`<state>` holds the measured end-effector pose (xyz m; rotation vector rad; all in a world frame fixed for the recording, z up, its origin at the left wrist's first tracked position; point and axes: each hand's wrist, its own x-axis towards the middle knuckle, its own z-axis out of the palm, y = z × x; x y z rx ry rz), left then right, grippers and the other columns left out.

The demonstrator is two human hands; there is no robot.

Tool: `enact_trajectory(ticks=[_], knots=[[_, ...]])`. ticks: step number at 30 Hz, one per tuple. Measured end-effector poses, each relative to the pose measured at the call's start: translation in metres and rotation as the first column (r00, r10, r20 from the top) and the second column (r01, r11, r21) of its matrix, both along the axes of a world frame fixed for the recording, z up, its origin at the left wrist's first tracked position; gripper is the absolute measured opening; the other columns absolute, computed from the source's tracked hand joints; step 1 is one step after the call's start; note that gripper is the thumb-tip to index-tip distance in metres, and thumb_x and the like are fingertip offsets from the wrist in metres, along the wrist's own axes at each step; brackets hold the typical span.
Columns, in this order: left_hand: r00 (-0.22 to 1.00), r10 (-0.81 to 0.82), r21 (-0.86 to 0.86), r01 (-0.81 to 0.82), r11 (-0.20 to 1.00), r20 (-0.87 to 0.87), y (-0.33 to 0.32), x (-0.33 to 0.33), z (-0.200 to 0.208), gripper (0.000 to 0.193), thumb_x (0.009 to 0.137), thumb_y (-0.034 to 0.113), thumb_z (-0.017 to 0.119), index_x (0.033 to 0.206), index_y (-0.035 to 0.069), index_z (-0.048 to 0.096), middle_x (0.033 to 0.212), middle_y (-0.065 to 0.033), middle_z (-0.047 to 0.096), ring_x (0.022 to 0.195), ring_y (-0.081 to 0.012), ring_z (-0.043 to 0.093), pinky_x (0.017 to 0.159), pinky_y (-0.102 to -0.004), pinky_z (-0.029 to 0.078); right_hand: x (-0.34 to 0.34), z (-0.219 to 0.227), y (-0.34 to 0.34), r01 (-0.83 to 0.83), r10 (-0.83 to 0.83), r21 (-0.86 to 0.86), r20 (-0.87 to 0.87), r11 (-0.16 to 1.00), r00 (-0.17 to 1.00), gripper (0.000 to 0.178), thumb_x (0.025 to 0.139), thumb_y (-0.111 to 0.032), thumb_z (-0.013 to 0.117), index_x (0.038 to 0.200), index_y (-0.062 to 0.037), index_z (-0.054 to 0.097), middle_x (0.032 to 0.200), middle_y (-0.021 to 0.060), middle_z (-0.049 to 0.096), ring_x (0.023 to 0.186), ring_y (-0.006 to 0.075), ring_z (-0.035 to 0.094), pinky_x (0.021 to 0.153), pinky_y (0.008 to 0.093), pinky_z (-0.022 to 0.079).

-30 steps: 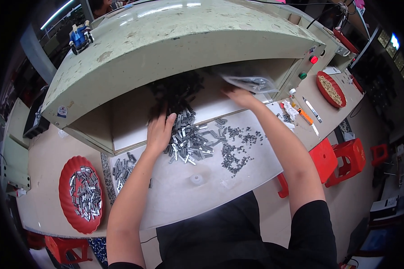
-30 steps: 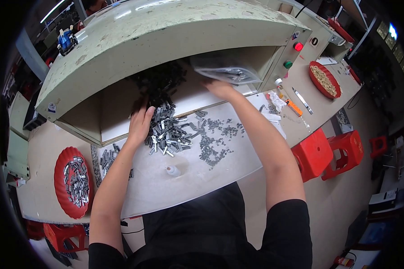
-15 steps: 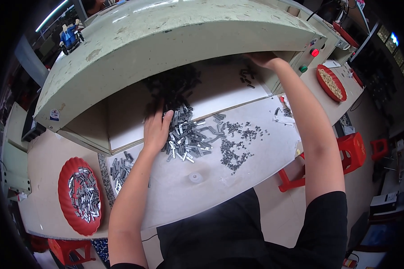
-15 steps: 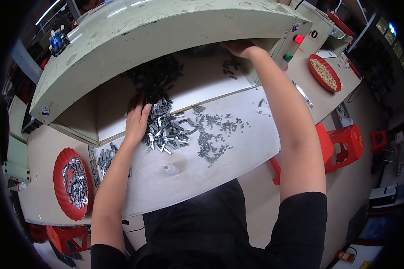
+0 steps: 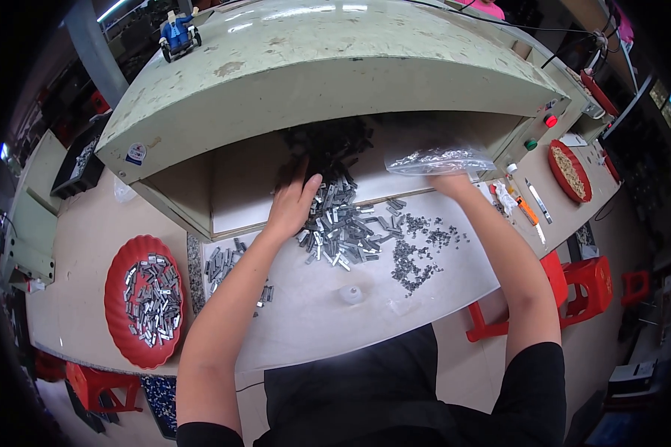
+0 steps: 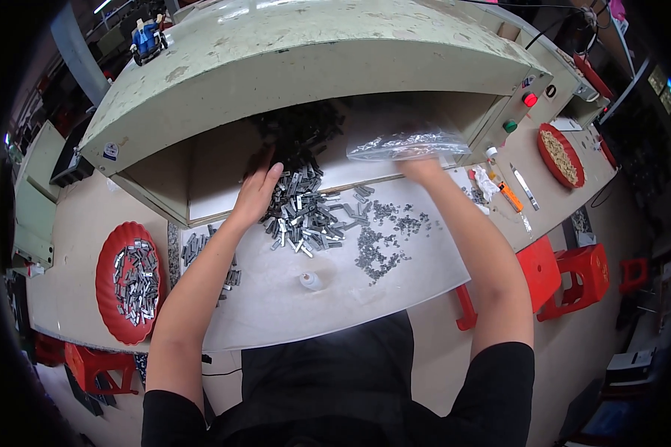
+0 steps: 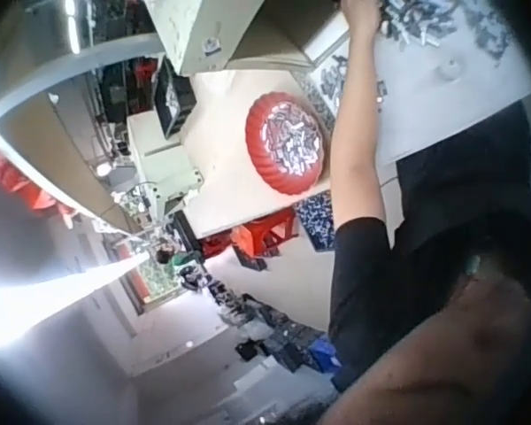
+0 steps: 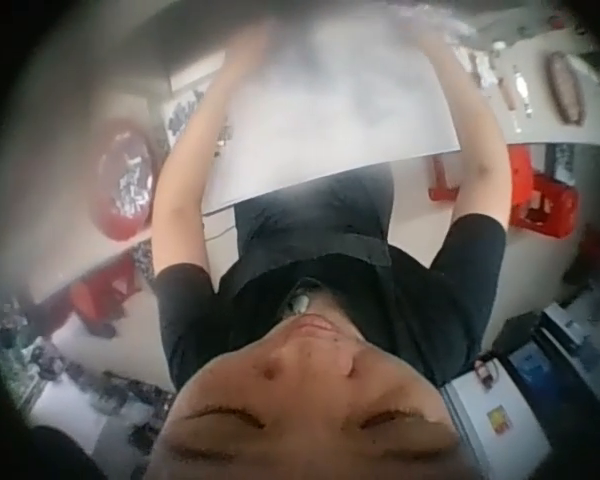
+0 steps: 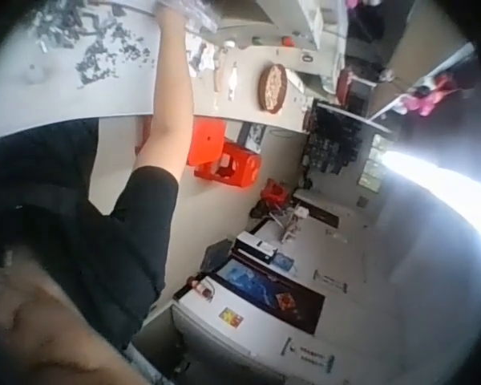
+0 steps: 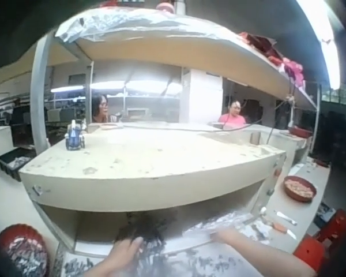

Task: The person applies glue to small metal components using a squeeze bottle and joins them together by hand, unpacks parts from a plastic bag, and continues gluing and assembling the metal components.

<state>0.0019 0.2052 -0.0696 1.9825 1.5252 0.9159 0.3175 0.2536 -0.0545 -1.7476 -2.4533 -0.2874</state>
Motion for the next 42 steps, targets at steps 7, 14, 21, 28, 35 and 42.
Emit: enact_trajectory(ticks=[7, 14, 21, 28, 35, 42], knots=[[1.000, 0.010, -0.040, -0.010, 0.999, 0.008, -0.016, 0.013, 0.006, 0.059, 0.087, 0.048, 0.030, 0.133, 0.010, 0.025, 0.133, -0.0215, 0.026, 0.123, -0.0361, 0.024, 0.101, -0.0375, 0.019, -0.062, 0.018, -0.056, -0.050, 0.030, -0.042, -0.386, 0.998, 0.922, 0.015, 0.076, -0.010, 0.046, 0.071, -0.0004, 0.056, 0.068, 0.0196, 0.059, 0.069, 0.0357, 0.057, 0.065, 0.0439, 0.045], [0.982, 0.043, 0.007, -0.045, 0.999, 0.185, -0.042, 0.005, 0.005, 0.054, 0.090, 0.042, 0.030, 0.131, 0.007, 0.028, 0.132, -0.0189, 0.029, 0.122, -0.0333, 0.027, 0.101, -0.0361, 0.020, -0.080, 0.015, -0.070, -0.029, 0.012, -0.048, -0.316, 0.998, 0.949, 0.017, 0.076, -0.010, 0.047, 0.068, -0.0002, 0.060, 0.067, 0.0192, 0.059, 0.067, 0.0355, 0.058, 0.064, 0.0420, 0.046], [0.754, 0.189, -0.227, -0.055, 0.972, 0.630, -0.101, 0.008, 0.020, 0.053, 0.091, 0.042, 0.025, 0.131, 0.008, 0.027, 0.134, -0.0121, 0.027, 0.127, -0.0208, 0.020, 0.104, -0.0308, 0.010, -0.080, 0.007, -0.079, -0.130, 0.103, -0.038, -0.413, 0.991, 0.905, 0.018, 0.076, -0.006, 0.047, 0.080, 0.0010, 0.063, 0.080, 0.0199, 0.060, 0.076, 0.0337, 0.059, 0.070, 0.0395, 0.046], [0.720, 0.182, -0.226, -0.036, 0.973, 0.669, -0.109, 0.011, 0.006, 0.053, 0.092, 0.041, 0.020, 0.133, 0.007, 0.023, 0.136, -0.0111, 0.023, 0.128, -0.0201, 0.016, 0.105, -0.0315, 0.009, -0.091, 0.023, -0.087, -0.292, 0.075, -0.245, -0.634, 0.925, 0.770, 0.018, 0.078, -0.003, 0.049, 0.091, -0.0016, 0.062, 0.088, 0.0139, 0.061, 0.074, 0.0266, 0.059, 0.069, 0.0320, 0.046], [0.616, 0.201, -0.278, 0.030, 0.960, 0.762, -0.104, 0.011, 0.006, 0.051, 0.092, 0.041, 0.019, 0.132, 0.010, 0.025, 0.135, -0.0116, 0.025, 0.128, -0.0196, 0.015, 0.105, -0.0376, 0.009, -0.091, 0.017, -0.098, -0.326, 0.133, -0.227, -0.598, 0.918, 0.791, 0.019, 0.079, -0.003, 0.049, 0.095, -0.0018, 0.059, 0.090, 0.0125, 0.061, 0.082, 0.0265, 0.058, 0.072, 0.0320, 0.045], [0.899, 0.017, -0.131, 0.045, 0.990, 0.437, -0.119, -0.020, 0.003, 0.027, 0.085, 0.017, 0.050, 0.109, 0.006, 0.050, 0.114, -0.0083, 0.047, 0.108, -0.0194, 0.043, 0.093, -0.0339, 0.032, -0.085, 0.041, -0.167, -0.398, 0.055, -0.200, -0.838, 0.895, 0.543, 0.028, 0.075, -0.003, 0.057, 0.103, -0.0028, 0.055, 0.096, 0.0115, 0.059, 0.084, 0.0218, 0.058, 0.073, 0.0269, 0.044]])
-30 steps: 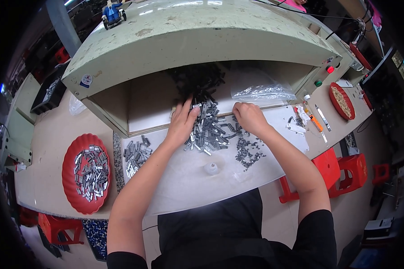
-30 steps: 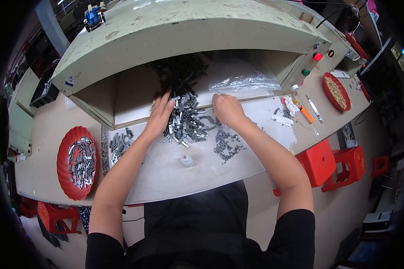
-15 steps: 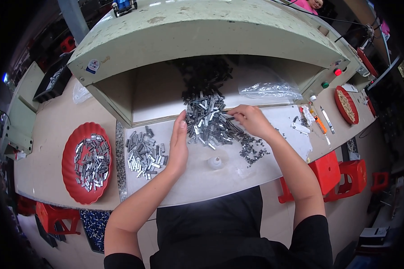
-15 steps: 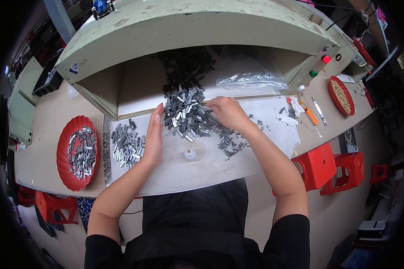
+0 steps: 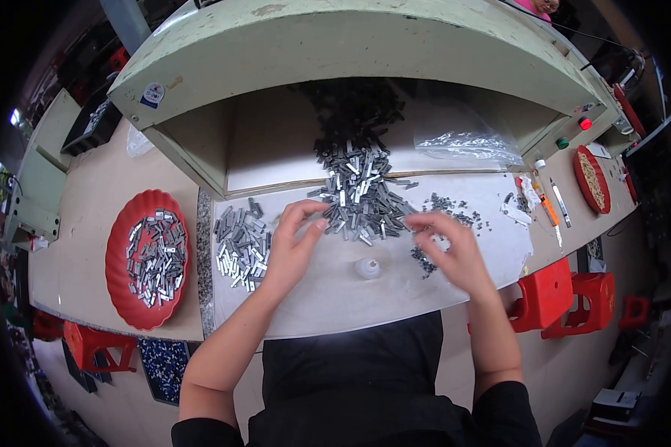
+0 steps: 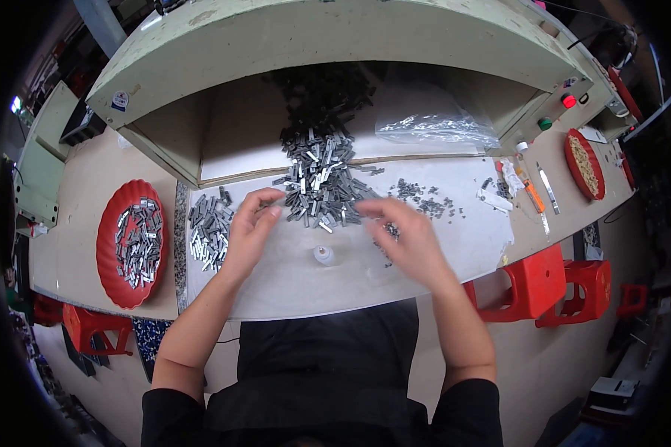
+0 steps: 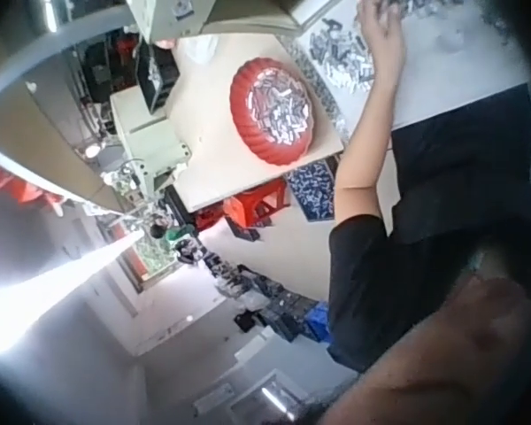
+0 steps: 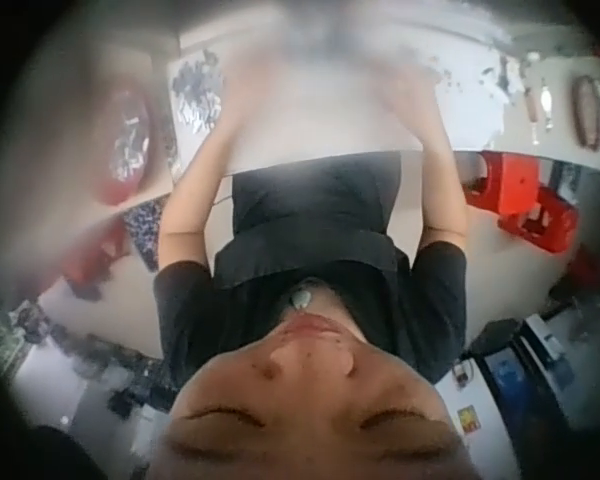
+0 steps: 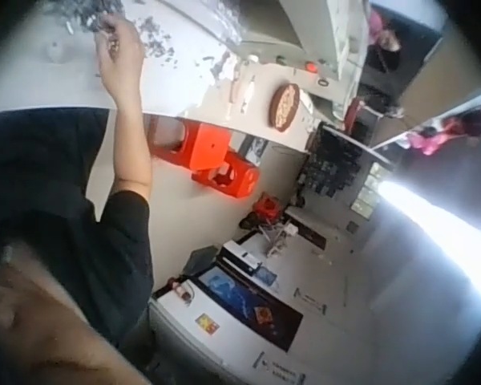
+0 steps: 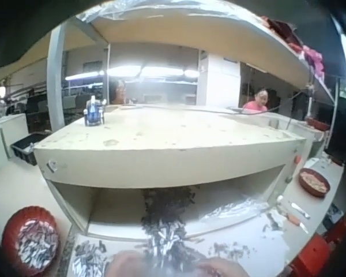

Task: The person applies glue to small metal components using a squeeze bottle and joins them together by hand, unpacks parts from a plastic bag, and continues gluing and assembling the metal components.

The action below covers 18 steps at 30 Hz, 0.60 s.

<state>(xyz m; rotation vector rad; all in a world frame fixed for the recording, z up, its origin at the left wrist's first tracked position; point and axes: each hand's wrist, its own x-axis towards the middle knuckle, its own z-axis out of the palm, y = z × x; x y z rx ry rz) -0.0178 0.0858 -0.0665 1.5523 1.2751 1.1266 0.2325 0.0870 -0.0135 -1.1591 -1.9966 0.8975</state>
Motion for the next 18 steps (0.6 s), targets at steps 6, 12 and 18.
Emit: enact_trajectory(ticks=[6, 12, 18], knots=[[0.814, 0.196, 0.277, -0.045, 0.960, -0.547, -0.005, 0.015, 0.006, 0.014, 0.070, 0.008, 0.062, 0.082, 0.004, 0.058, 0.084, -0.0086, 0.052, 0.081, -0.0268, 0.049, 0.073, -0.0368, 0.040, -0.050, -0.045, -0.050, 0.089, -0.086, 0.060, -0.054, 0.994, 0.995, 0.057, 0.067, -0.005, 0.068, 0.117, -0.0028, 0.041, 0.106, 0.0104, 0.055, 0.098, 0.0222, 0.052, 0.084, 0.0302, 0.040], [0.746, 0.220, 0.319, -0.011, 0.948, -0.629, -0.010, 0.013, 0.006, 0.008, 0.071, 0.007, 0.061, 0.076, 0.004, 0.056, 0.076, -0.0074, 0.055, 0.073, -0.0267, 0.052, 0.068, -0.0370, 0.041, -0.058, -0.062, -0.053, 0.168, -0.160, 0.092, -0.081, 0.982, 0.984, 0.042, 0.071, -0.004, 0.063, 0.109, -0.0024, 0.045, 0.100, 0.0120, 0.057, 0.090, 0.0220, 0.055, 0.079, 0.0295, 0.043], [0.952, 0.071, 0.215, -0.005, 0.977, -0.298, -0.053, 0.028, 0.020, 0.010, 0.069, 0.004, 0.064, 0.073, 0.004, 0.055, 0.071, -0.0077, 0.058, 0.063, -0.0252, 0.056, 0.059, -0.0328, 0.044, -0.061, -0.052, -0.070, 0.143, -0.230, -0.198, -0.545, 0.970, 0.806, 0.028, 0.076, 0.000, 0.058, 0.100, -0.0025, 0.044, 0.087, 0.0083, 0.056, 0.076, 0.0141, 0.055, 0.068, 0.0248, 0.044]])
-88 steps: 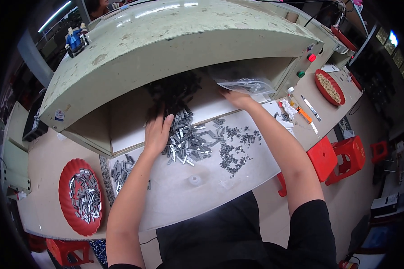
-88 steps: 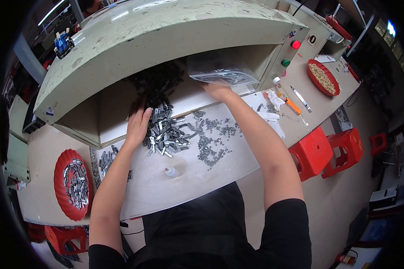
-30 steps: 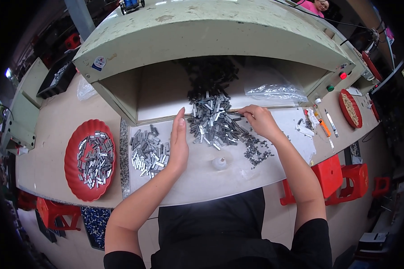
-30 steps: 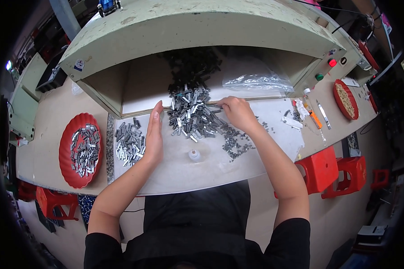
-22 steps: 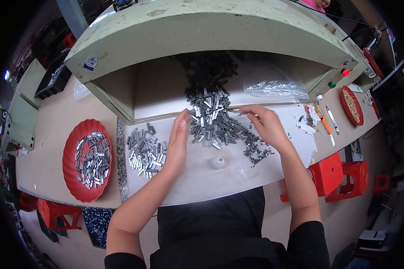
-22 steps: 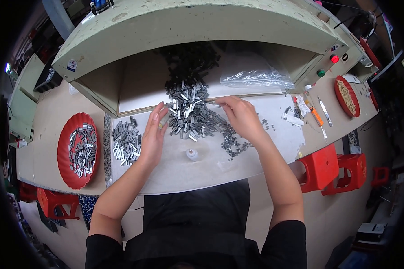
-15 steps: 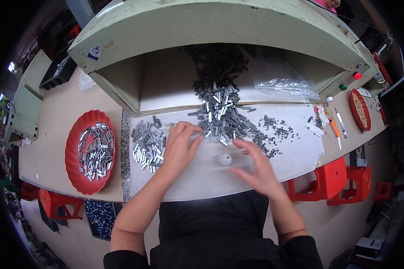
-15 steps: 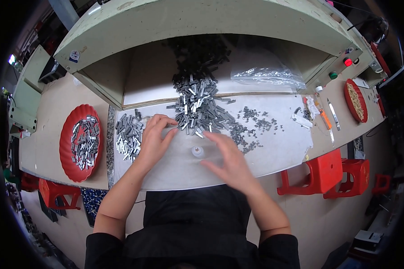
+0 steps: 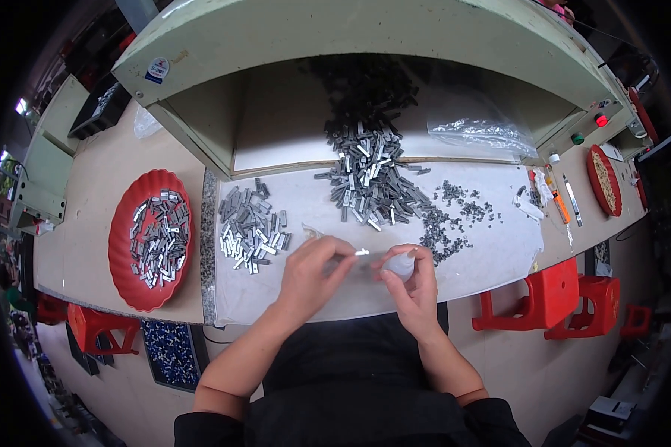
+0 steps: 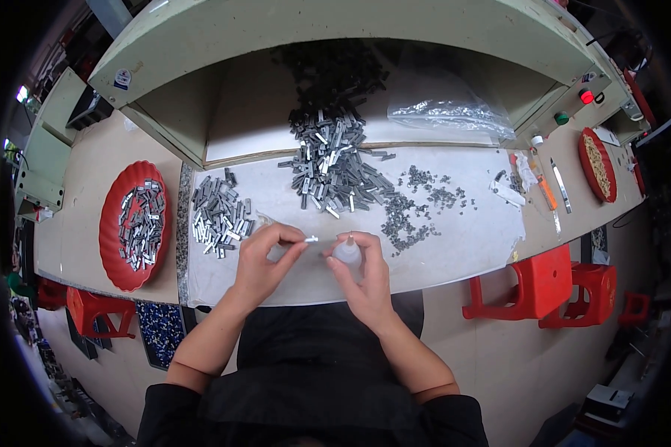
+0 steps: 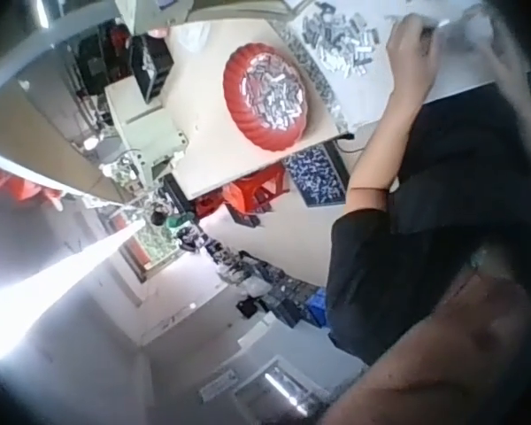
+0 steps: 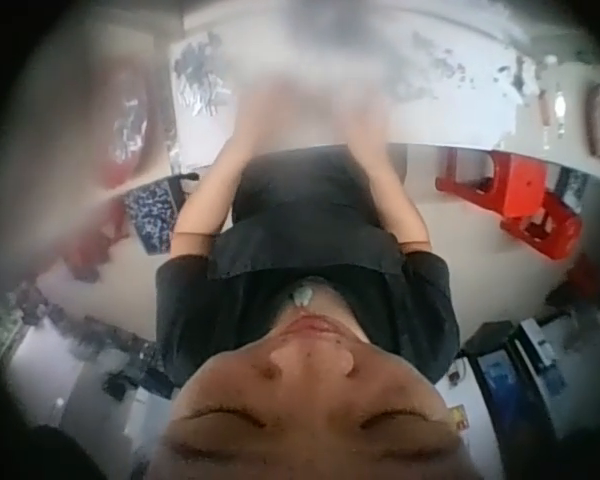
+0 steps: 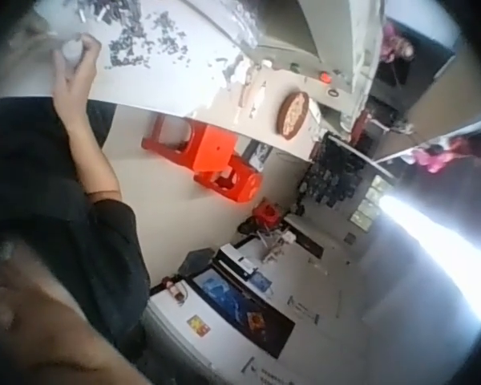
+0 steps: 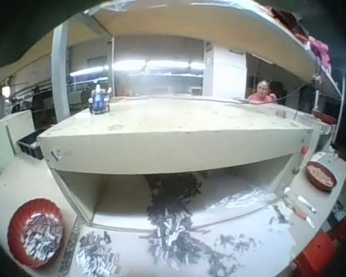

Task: The person applies glue to small metal components using a squeeze bottle and joins them together by hand, unpacks parts from a plastic bag, and continues gluing and assembling the metal components.

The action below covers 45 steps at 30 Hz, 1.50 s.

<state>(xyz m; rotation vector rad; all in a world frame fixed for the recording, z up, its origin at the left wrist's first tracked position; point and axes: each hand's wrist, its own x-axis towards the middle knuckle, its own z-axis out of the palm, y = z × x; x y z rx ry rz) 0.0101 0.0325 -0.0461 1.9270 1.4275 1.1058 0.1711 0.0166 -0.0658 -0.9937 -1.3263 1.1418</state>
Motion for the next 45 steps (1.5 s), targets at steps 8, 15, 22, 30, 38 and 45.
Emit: enact_trajectory(ticks=[8, 15, 22, 30, 38, 45], knots=[[0.926, -0.108, -0.020, 0.124, 0.992, 0.362, -0.029, 0.016, -0.020, 0.010, 0.069, 0.002, 0.064, 0.078, 0.004, 0.059, 0.081, -0.0075, 0.062, 0.077, -0.0211, 0.059, 0.066, -0.0294, 0.044, 0.003, 0.007, -0.010, -0.085, 0.045, -0.200, -0.198, 0.976, 0.979, 0.026, 0.075, 0.005, 0.058, 0.091, -0.0049, 0.039, 0.080, 0.0066, 0.053, 0.070, 0.0092, 0.050, 0.061, 0.0209, 0.042], [0.758, -0.218, -0.088, 0.341, 0.936, 0.615, -0.035, 0.008, -0.022, 0.022, 0.069, 0.000, 0.063, 0.090, 0.006, 0.064, 0.081, -0.0050, 0.058, 0.075, -0.0163, 0.056, 0.067, -0.0251, 0.043, 0.007, 0.012, -0.014, -0.291, 0.086, -0.314, -0.532, 0.904, 0.842, 0.029, 0.074, 0.005, 0.060, 0.093, -0.0059, 0.041, 0.080, 0.0086, 0.055, 0.067, 0.0105, 0.052, 0.057, 0.0207, 0.042], [0.899, -0.251, 0.181, 0.197, 0.964, 0.358, -0.030, 0.007, -0.022, 0.015, 0.068, -0.003, 0.063, 0.083, 0.000, 0.061, 0.085, -0.0105, 0.061, 0.077, -0.0161, 0.058, 0.062, -0.0235, 0.043, 0.004, 0.004, -0.017, -0.321, 0.109, -0.330, -0.526, 0.888, 0.843, 0.025, 0.076, 0.004, 0.057, 0.097, -0.0030, 0.044, 0.085, 0.0081, 0.056, 0.071, 0.0106, 0.053, 0.061, 0.0212, 0.044], [0.959, -0.102, 0.151, 0.063, 0.987, 0.265, -0.034, 0.016, -0.025, 0.015, 0.067, 0.001, 0.065, 0.082, 0.004, 0.062, 0.082, -0.0069, 0.063, 0.071, -0.0184, 0.061, 0.059, -0.0257, 0.045, 0.000, 0.006, -0.023, -0.008, 0.000, -0.054, -0.147, 0.999, 0.989, 0.027, 0.070, 0.006, 0.063, 0.090, -0.0019, 0.047, 0.085, 0.0090, 0.056, 0.076, 0.0115, 0.055, 0.068, 0.0224, 0.045], [0.914, -0.099, 0.028, 0.096, 0.995, 0.393, -0.036, 0.015, -0.021, 0.018, 0.068, 0.000, 0.065, 0.085, 0.003, 0.062, 0.083, -0.0081, 0.063, 0.073, -0.0194, 0.060, 0.062, -0.0269, 0.047, -0.002, 0.005, -0.024, 0.050, -0.050, 0.018, -0.019, 0.999, 0.999, 0.026, 0.070, 0.005, 0.065, 0.089, -0.0020, 0.048, 0.085, 0.0088, 0.057, 0.075, 0.0119, 0.056, 0.066, 0.0225, 0.046], [0.969, -0.109, 0.007, 0.110, 0.994, 0.220, -0.036, 0.017, -0.015, 0.025, 0.070, 0.000, 0.062, 0.095, 0.003, 0.062, 0.085, -0.0096, 0.061, 0.074, -0.0198, 0.059, 0.063, -0.0264, 0.046, 0.004, 0.005, -0.021, -0.004, -0.015, 0.108, 0.170, 0.994, 0.985, 0.027, 0.070, 0.012, 0.060, 0.089, -0.0019, 0.046, 0.087, 0.0110, 0.056, 0.076, 0.0125, 0.055, 0.068, 0.0227, 0.044]])
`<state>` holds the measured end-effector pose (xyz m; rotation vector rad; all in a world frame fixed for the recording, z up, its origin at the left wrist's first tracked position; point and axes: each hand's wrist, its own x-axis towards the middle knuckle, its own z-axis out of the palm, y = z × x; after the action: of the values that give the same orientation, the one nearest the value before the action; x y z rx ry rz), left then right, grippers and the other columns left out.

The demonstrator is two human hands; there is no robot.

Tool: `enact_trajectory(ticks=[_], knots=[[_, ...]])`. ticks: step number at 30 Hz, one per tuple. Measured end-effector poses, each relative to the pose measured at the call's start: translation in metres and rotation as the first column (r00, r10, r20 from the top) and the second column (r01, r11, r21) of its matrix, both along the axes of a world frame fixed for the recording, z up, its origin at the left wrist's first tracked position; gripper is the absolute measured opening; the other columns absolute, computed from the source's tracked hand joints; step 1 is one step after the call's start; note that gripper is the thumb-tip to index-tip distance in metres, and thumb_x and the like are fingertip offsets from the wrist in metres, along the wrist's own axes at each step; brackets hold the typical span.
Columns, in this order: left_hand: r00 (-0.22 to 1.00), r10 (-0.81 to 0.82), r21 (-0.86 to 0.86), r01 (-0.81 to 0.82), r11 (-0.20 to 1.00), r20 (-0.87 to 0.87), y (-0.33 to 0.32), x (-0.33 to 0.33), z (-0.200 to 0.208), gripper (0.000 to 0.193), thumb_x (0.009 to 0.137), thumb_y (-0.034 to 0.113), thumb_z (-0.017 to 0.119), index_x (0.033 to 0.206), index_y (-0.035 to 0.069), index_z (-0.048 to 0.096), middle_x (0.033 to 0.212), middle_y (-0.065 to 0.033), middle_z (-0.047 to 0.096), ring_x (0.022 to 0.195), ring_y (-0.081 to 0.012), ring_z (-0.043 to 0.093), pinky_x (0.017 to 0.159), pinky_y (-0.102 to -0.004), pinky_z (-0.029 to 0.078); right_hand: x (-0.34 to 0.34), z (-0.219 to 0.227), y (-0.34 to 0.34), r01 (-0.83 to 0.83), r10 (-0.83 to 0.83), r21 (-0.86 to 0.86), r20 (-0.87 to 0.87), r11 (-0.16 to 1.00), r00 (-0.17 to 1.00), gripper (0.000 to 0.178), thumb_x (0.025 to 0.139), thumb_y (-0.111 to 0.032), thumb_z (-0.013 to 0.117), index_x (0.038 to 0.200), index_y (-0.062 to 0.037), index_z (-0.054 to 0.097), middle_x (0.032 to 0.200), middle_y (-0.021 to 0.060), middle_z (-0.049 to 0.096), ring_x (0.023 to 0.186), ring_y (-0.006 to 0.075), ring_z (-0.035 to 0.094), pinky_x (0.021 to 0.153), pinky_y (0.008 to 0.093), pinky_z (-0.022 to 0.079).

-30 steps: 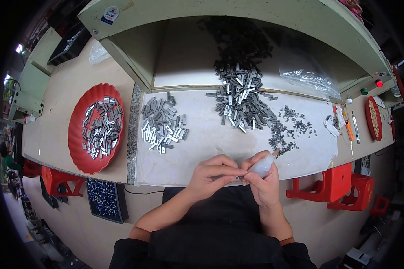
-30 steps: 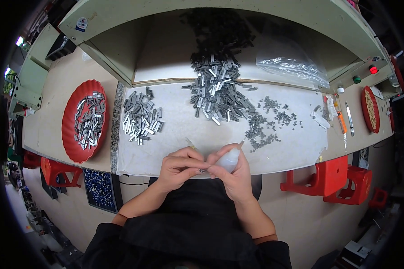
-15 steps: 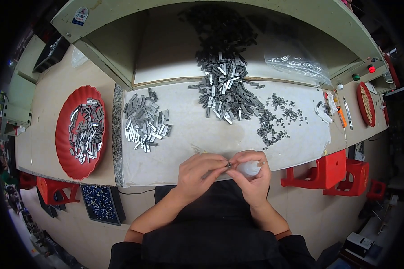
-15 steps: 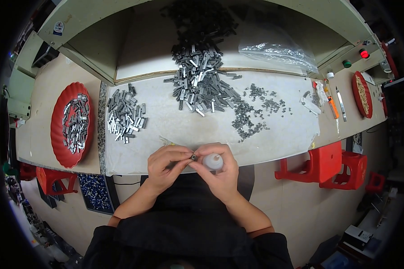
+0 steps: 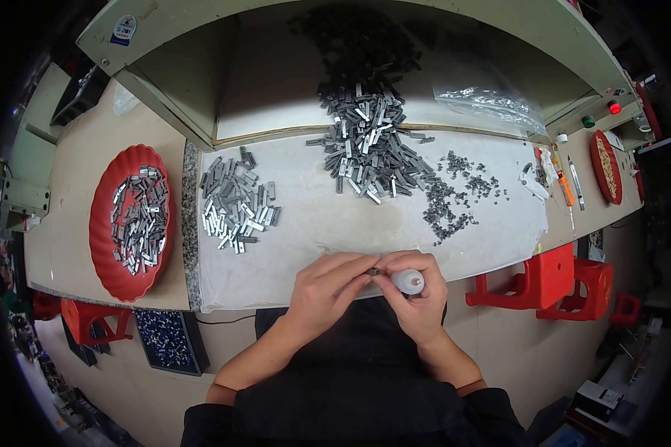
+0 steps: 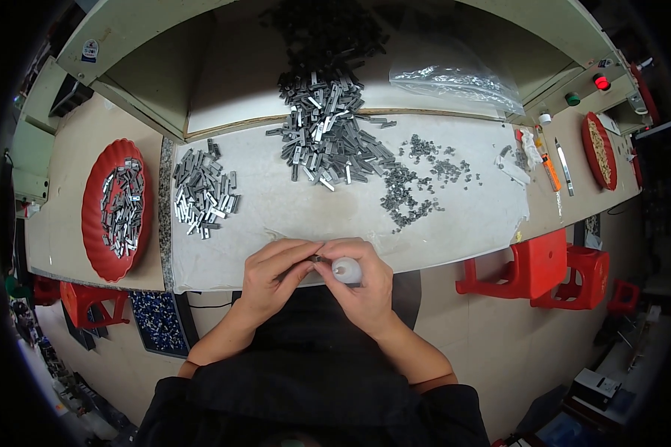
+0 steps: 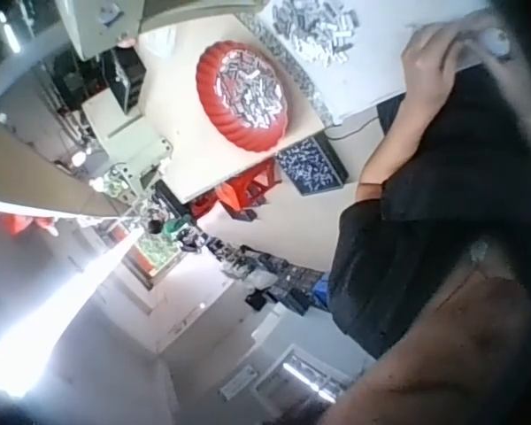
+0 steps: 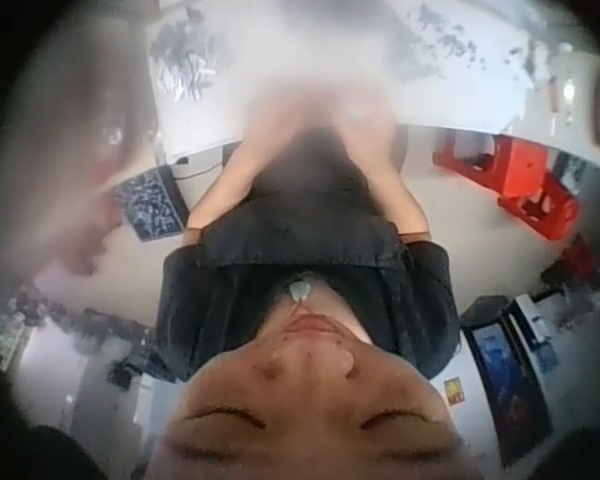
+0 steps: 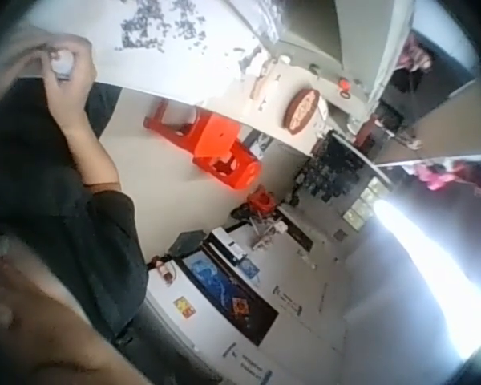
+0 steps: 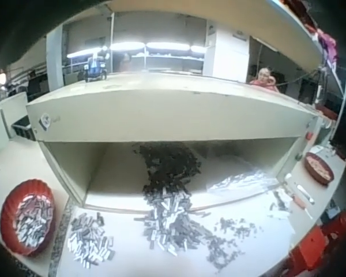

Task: The person applies glue to small metal components using a squeeze bottle and joins them together by hand, unpacks parts from a plastic bag, and continues gluing and assembling the metal components.

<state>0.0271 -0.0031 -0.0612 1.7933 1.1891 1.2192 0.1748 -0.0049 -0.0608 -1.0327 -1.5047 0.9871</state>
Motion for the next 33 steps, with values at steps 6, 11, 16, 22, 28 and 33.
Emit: enact_trajectory(ticks=[6, 11, 16, 22, 28, 33], knots=[[0.954, -0.192, -0.389, 0.271, 0.880, 0.231, 0.004, -0.013, 0.004, 0.026, 0.077, 0.001, 0.057, 0.102, 0.002, 0.059, 0.085, -0.0101, 0.061, 0.076, -0.0160, 0.059, 0.066, -0.0244, 0.045, 0.011, 0.004, 0.007, -0.130, 0.131, -0.021, 0.043, 0.991, 0.990, 0.027, 0.069, 0.013, 0.059, 0.089, -0.0015, 0.047, 0.083, 0.0105, 0.059, 0.076, 0.0142, 0.057, 0.067, 0.0234, 0.046], [0.840, -0.105, -0.515, 0.421, 0.747, 0.533, 0.006, -0.012, -0.004, 0.021, 0.080, 0.000, 0.055, 0.100, 0.000, 0.059, 0.089, -0.0075, 0.062, 0.081, -0.0118, 0.057, 0.070, -0.0235, 0.046, 0.011, 0.010, 0.008, -0.060, 0.060, -0.009, -0.063, 0.998, 0.996, 0.022, 0.072, 0.010, 0.056, 0.089, -0.0012, 0.047, 0.093, 0.0127, 0.050, 0.078, 0.0164, 0.056, 0.066, 0.0242, 0.046], [0.804, -0.015, -0.403, 0.313, 0.860, 0.594, 0.006, -0.008, -0.009, 0.015, 0.080, -0.001, 0.054, 0.094, -0.001, 0.056, 0.091, -0.0085, 0.062, 0.086, -0.0129, 0.057, 0.074, -0.0228, 0.045, 0.027, 0.010, -0.002, -0.038, 0.015, -0.092, -0.233, 0.995, 0.972, 0.024, 0.074, 0.003, 0.055, 0.094, 0.0004, 0.043, 0.099, 0.0148, 0.040, 0.078, 0.0182, 0.055, 0.063, 0.0260, 0.047], [0.839, -0.026, -0.339, 0.248, 0.907, 0.544, 0.001, -0.004, -0.017, 0.016, 0.079, -0.002, 0.054, 0.094, -0.001, 0.056, 0.093, -0.0092, 0.062, 0.085, -0.0128, 0.059, 0.072, -0.0229, 0.047, 0.042, 0.015, -0.015, 0.172, -0.187, -0.078, -0.270, 0.982, 0.944, 0.035, 0.068, -0.011, 0.069, 0.090, -0.0025, 0.042, 0.090, 0.0116, 0.046, 0.074, 0.0154, 0.053, 0.060, 0.0246, 0.048], [0.879, -0.003, -0.276, 0.153, 0.949, 0.477, 0.002, -0.003, -0.019, 0.014, 0.076, -0.003, 0.057, 0.090, -0.001, 0.059, 0.091, -0.0081, 0.063, 0.084, -0.0148, 0.060, 0.071, -0.0231, 0.047, 0.038, 0.018, -0.011, 0.193, -0.162, 0.074, -0.307, 0.978, 0.938, 0.041, 0.064, -0.016, 0.075, 0.088, -0.0054, 0.044, 0.086, 0.0092, 0.047, 0.074, 0.0146, 0.049, 0.065, 0.0244, 0.042], [0.920, -0.070, -0.264, 0.182, 0.947, 0.387, 0.002, -0.006, -0.018, 0.016, 0.078, -0.005, 0.053, 0.094, -0.004, 0.055, 0.094, -0.0149, 0.060, 0.089, -0.0191, 0.058, 0.078, -0.0285, 0.046, 0.036, 0.015, -0.015, 0.151, -0.137, 0.190, -0.082, 0.970, 0.987, 0.041, 0.062, -0.019, 0.077, 0.086, -0.0058, 0.046, 0.085, 0.0085, 0.047, 0.072, 0.0150, 0.049, 0.065, 0.0245, 0.040]])
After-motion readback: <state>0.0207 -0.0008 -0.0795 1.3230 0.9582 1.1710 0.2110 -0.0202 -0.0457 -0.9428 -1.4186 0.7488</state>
